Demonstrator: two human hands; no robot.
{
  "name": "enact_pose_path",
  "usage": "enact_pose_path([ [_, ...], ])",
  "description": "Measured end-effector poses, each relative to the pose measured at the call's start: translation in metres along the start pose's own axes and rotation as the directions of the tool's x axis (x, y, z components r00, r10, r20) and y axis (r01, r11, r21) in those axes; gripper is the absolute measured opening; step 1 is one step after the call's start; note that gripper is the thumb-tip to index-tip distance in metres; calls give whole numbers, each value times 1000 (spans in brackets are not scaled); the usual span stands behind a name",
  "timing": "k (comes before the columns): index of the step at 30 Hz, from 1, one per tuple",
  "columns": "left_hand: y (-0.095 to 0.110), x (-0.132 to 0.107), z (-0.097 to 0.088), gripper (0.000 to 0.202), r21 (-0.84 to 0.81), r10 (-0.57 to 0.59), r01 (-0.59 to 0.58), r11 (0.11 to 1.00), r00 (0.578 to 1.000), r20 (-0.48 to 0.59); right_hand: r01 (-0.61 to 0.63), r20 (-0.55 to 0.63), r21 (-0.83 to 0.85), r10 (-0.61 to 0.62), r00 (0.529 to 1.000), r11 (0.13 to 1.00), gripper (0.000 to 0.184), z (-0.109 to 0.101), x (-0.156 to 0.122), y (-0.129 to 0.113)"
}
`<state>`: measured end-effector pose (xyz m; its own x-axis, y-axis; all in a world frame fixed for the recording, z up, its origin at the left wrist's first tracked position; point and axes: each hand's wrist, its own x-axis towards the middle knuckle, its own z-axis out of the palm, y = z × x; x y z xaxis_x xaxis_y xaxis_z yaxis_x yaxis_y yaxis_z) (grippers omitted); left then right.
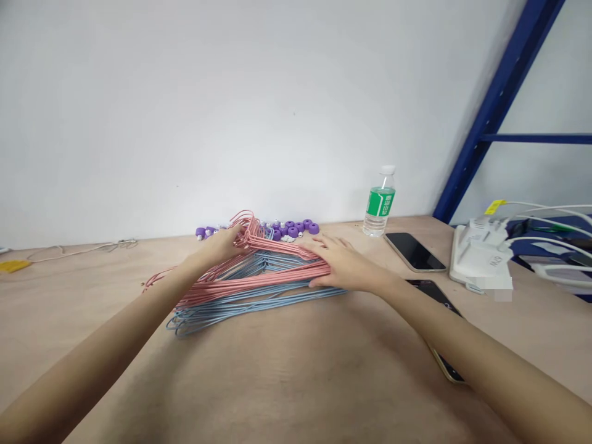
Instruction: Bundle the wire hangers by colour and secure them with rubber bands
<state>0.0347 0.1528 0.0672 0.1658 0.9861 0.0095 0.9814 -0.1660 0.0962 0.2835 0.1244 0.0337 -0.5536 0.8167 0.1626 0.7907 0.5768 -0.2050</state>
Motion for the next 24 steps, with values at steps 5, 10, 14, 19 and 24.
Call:
enact_pose_path([
  [5,-9,13,3,26,-48,8,-5,999,997,73,-23,16,-74,24,1000,997,68,-2,11,-6],
  [10,-18,26,-5,26,-56,-44,53,997,986,162,-28,98,16,26,995,999,53,-17,35,5],
  [14,-20,29,-9,29,-30,-49,56,998,978,201,45,125,16,-47,991,999,50,-21,43,11],
  [19,-13,17,-8,31,41,-57,51,998,987,153,88,92,-75,-81,993,993,64,-13,39,15],
  [24,-10,0,-9,46,75,-43,41,996,999,28,75,45,-143,-69,997,987,66,-9,36,14],
])
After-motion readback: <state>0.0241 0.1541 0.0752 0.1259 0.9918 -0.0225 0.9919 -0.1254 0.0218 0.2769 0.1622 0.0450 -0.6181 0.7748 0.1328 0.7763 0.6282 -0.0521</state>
